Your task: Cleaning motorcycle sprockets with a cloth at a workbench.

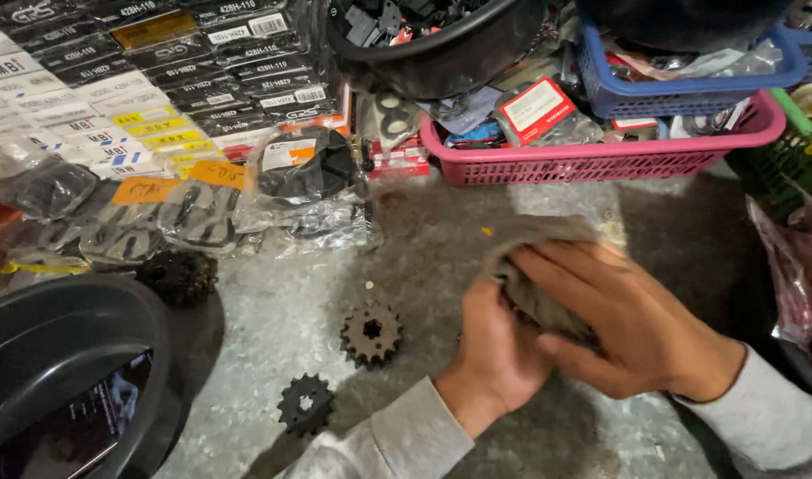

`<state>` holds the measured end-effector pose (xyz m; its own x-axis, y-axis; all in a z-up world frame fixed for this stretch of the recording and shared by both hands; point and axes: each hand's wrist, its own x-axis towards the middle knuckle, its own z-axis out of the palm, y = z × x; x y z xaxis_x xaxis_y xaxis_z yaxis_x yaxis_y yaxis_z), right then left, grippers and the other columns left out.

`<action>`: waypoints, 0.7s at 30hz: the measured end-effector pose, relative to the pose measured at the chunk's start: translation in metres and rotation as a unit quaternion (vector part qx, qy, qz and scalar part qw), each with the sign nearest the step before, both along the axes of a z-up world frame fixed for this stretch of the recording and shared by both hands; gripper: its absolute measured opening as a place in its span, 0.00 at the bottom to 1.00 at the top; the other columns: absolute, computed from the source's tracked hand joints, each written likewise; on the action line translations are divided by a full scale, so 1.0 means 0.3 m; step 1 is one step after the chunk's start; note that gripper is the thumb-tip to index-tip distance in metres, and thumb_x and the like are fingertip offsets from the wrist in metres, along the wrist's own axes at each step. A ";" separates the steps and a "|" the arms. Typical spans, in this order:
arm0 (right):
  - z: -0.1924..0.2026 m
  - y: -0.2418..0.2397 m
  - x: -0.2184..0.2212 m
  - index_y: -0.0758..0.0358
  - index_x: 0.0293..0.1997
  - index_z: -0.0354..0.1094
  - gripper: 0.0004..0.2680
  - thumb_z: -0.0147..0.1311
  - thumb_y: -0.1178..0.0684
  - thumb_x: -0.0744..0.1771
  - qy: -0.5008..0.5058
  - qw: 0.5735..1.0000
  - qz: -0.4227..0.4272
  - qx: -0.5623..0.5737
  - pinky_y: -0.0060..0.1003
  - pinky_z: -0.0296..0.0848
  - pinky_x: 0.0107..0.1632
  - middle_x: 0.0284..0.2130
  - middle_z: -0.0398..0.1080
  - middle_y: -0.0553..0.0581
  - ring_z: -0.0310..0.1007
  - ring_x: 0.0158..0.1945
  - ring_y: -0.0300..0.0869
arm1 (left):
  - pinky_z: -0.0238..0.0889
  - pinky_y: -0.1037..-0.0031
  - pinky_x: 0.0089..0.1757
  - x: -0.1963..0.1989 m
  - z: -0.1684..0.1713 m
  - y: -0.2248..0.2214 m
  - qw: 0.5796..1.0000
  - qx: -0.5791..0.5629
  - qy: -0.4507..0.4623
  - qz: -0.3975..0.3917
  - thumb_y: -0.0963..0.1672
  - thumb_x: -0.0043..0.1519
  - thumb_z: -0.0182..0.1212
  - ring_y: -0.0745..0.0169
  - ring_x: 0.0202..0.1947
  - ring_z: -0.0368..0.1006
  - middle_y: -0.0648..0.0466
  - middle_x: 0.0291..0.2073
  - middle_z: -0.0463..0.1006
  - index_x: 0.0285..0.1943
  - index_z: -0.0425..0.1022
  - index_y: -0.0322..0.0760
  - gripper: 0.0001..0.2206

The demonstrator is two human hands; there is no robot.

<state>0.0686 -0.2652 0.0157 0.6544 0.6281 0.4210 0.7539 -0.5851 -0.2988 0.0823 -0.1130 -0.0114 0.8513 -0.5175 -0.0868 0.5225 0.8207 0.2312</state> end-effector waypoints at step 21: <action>-0.029 0.082 -0.046 0.69 0.58 0.67 0.18 0.53 0.64 0.60 -0.097 0.995 0.002 0.037 0.47 0.70 0.58 0.57 0.71 0.65 0.73 0.56 0.57 | 0.56 0.59 0.66 0.095 -0.017 0.069 0.978 -0.152 -0.139 0.029 0.60 0.72 0.43 0.58 0.71 0.61 0.49 0.71 0.65 0.78 0.60 0.40 0.33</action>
<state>0.0548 -0.2407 0.0071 0.5540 0.5930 0.5843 0.8038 -0.5636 -0.1901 0.1107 -0.0922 -0.0165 0.8489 -0.4333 0.3028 0.4242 0.9001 0.0989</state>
